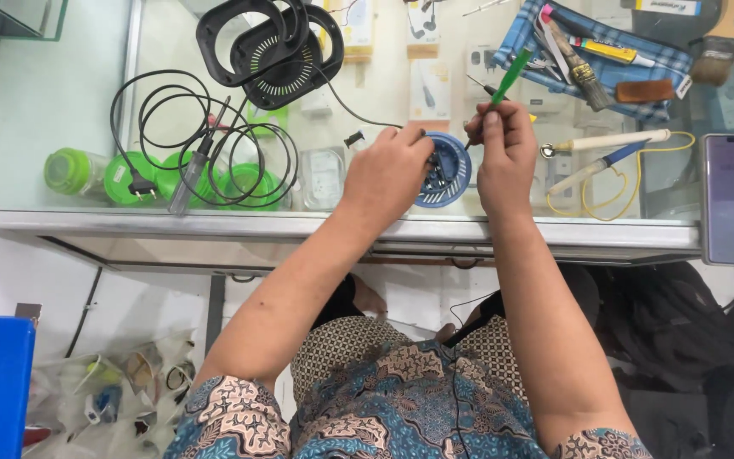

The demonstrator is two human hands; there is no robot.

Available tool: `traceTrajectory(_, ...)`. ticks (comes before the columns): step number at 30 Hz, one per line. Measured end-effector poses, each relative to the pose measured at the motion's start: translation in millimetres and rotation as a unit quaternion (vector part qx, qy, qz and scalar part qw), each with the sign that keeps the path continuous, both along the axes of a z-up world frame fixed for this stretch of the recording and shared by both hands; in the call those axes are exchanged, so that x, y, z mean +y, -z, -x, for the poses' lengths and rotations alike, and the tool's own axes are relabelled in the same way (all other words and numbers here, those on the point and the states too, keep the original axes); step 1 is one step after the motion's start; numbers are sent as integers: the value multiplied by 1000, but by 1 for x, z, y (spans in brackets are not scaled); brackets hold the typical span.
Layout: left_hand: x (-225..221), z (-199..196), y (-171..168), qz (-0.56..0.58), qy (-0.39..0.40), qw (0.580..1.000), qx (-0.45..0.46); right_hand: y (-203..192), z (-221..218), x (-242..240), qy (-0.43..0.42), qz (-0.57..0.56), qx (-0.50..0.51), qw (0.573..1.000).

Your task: Repairing a small electronic fan component by stripping, connecting, and securing wires using manual tools.

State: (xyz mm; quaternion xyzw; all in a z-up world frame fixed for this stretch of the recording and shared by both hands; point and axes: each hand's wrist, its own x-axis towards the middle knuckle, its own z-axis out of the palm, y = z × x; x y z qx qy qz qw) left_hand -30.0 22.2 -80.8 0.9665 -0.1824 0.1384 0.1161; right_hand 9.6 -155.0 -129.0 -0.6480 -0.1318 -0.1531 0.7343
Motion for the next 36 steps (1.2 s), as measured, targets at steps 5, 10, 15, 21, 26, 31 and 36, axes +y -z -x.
traceTrajectory(5, -11, -11, 32, -58, 9, 991, -118, -8, 4, 8, -3, 85, 8, 996)
traceTrajectory(10, -12, -18, 46, -95, 38, 983, -152, -7, 4, 11, 19, 176, 0, 984)
traceTrajectory(15, -9, -16, 36, -78, 24, 984, -156, 5, 2, 11, 74, 304, 4, 950)
traceTrajectory(21, 28, -7, -29, 243, -24, 969, 21, 1, 1, 13, 66, 261, 21, 963)
traceTrajectory(26, 95, 0, -3, 488, -135, 858, 86, 0, 2, 9, 51, 244, 24, 968)
traceTrajectory(31, 117, 11, 18, 466, -167, 868, 36, 8, -3, 10, 34, 247, 15, 968)
traceTrajectory(36, 96, 4, 37, 147, -139, 974, -105, 2, 3, 10, 25, 224, 13, 974)
